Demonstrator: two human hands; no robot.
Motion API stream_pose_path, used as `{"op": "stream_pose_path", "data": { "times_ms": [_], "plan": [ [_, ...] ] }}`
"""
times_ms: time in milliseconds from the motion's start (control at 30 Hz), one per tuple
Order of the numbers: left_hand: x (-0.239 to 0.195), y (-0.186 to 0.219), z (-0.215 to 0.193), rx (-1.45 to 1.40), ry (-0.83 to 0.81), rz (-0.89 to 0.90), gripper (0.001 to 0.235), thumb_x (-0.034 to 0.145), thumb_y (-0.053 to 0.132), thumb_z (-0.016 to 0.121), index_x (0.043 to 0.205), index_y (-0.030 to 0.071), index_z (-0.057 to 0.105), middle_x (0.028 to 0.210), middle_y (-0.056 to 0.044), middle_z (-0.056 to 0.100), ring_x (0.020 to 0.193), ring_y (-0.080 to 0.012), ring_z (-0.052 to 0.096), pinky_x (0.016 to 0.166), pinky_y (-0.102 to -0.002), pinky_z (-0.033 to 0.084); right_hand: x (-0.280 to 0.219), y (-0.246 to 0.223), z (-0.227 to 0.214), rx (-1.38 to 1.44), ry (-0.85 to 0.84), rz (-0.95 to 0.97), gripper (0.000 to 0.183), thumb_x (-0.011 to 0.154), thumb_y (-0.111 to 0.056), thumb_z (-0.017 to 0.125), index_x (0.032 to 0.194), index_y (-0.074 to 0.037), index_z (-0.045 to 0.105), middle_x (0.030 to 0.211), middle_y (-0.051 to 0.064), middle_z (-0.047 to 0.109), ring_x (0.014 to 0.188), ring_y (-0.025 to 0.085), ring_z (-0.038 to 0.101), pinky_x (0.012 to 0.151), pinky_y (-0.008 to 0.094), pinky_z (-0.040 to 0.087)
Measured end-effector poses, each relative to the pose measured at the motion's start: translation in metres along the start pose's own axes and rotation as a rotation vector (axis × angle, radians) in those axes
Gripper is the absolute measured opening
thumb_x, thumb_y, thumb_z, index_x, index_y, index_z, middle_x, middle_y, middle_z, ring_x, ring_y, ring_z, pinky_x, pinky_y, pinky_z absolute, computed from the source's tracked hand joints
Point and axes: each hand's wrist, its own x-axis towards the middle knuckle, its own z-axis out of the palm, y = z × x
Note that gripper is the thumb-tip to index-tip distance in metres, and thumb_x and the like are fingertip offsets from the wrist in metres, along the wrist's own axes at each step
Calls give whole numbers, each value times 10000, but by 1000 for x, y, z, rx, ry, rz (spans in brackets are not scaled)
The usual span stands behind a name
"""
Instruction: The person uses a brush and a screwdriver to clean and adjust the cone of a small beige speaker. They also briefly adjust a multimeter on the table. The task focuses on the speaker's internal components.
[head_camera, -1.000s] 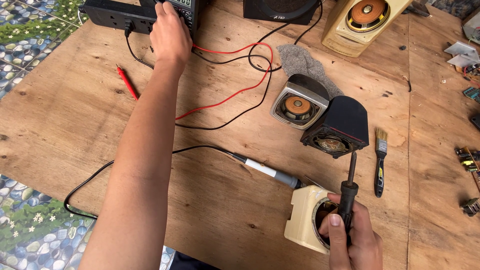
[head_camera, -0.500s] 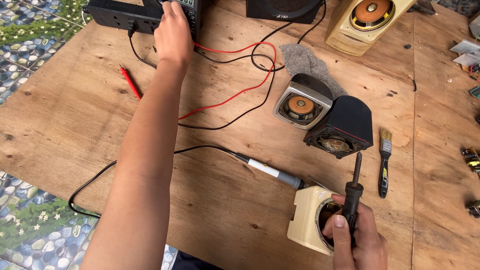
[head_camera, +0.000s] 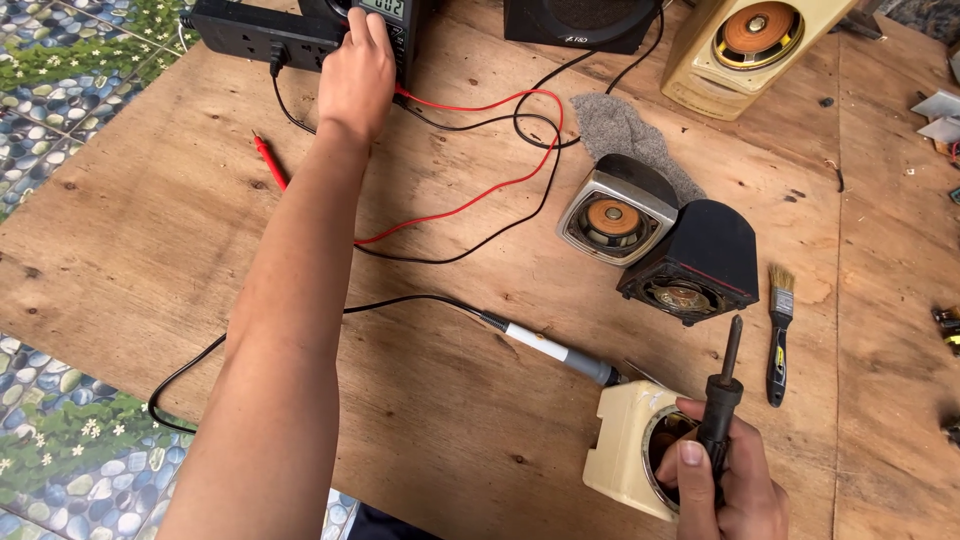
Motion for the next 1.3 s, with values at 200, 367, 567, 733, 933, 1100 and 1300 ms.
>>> {"op": "stream_pose_path", "data": {
  "times_ms": [200, 367, 567, 733, 933, 1100, 1300],
  "plan": [
    [-1, -3, -1, 85, 43, 86, 242, 843, 81, 623, 1049, 116, 502, 1032, -67, 483, 657, -51, 590, 384, -212, 521, -2, 0, 3, 43, 29, -20, 299, 1001, -297, 523, 1202, -176, 709, 602, -4, 657, 492, 129, 537, 555, 260, 418],
    [-2, -7, 2, 106, 54, 159, 261, 846, 93, 626, 1077, 100, 505, 1098, -107, 529, 666, -56, 608, 392, -207, 505, -2, 3, 3, 44, 30, -34, 300, 1004, -292, 519, 1211, -179, 705, 602, -10, 657, 485, 121, 536, 542, 259, 413],
    [-4, -12, 5, 185, 197, 197, 114, 890, 139, 543, 994, 165, 504, 1009, -41, 536, 644, -46, 579, 441, -183, 444, 0, 7, 3, 19, 16, -31, 306, 998, -314, 522, 1215, -197, 704, 589, -29, 657, 495, 113, 544, 570, 256, 422],
    [-3, -20, -4, 324, 264, 438, 118, 908, 134, 494, 984, 177, 574, 958, -32, 532, 699, -90, 550, 530, -200, 426, 0, 13, 7, 102, 52, -89, 293, 1012, -273, 530, 1209, -132, 696, 579, 6, 629, 505, 108, 538, 583, 234, 431],
    [5, -30, -15, 375, 281, 657, 118, 915, 147, 492, 951, 198, 593, 897, -27, 553, 626, -91, 511, 532, -232, 386, -1, 9, 9, 132, 64, -54, 305, 1032, -258, 533, 1226, -82, 690, 596, 47, 625, 550, 133, 575, 624, 243, 456],
    [4, -28, -6, 309, 260, 616, 145, 893, 130, 521, 999, 169, 612, 935, -43, 577, 664, -97, 572, 534, -225, 444, 0, 9, 7, 118, 57, -73, 287, 1027, -257, 525, 1206, -104, 690, 591, 28, 630, 527, 122, 562, 596, 241, 446],
    [-3, -26, 2, 100, 230, 392, 204, 788, 79, 617, 962, 171, 562, 993, -23, 535, 576, -97, 598, 388, -262, 446, 0, 9, 6, 118, 44, -85, 303, 1026, -276, 519, 1218, -115, 689, 602, 31, 633, 520, 125, 548, 587, 246, 436]
  ]
}}
